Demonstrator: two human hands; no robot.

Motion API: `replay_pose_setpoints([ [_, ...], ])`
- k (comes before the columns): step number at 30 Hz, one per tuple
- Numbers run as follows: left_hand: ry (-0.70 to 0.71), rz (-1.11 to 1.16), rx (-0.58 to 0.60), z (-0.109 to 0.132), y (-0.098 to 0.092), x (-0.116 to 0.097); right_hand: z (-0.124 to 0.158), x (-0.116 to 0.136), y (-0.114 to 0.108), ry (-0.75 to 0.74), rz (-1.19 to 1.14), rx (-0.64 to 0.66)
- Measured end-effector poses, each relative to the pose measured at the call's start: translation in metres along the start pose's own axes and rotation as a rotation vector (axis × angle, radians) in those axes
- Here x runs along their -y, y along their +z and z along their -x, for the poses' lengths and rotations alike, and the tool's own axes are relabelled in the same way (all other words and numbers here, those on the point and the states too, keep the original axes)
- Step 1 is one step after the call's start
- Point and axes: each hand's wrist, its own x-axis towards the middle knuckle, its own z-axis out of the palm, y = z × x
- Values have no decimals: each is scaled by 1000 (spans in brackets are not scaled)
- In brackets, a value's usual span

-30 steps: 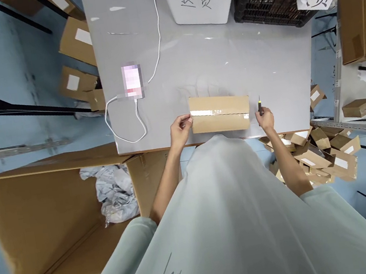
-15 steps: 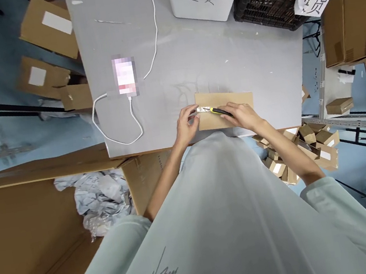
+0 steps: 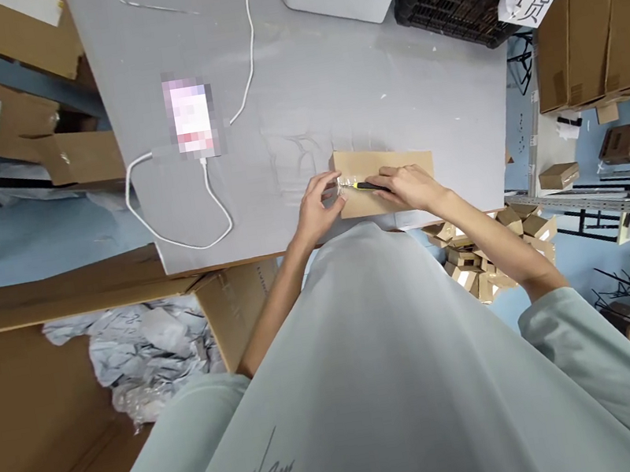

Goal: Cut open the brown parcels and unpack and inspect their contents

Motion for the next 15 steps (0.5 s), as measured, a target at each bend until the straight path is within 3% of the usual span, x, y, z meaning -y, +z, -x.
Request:
replay_pose_setpoints([
  [11, -14, 10, -3, -1, 1, 11, -19, 17, -22, -10, 134, 107],
  [15, -49, 21, -7, 1, 1, 10, -18, 12, -28, -43, 151, 120],
])
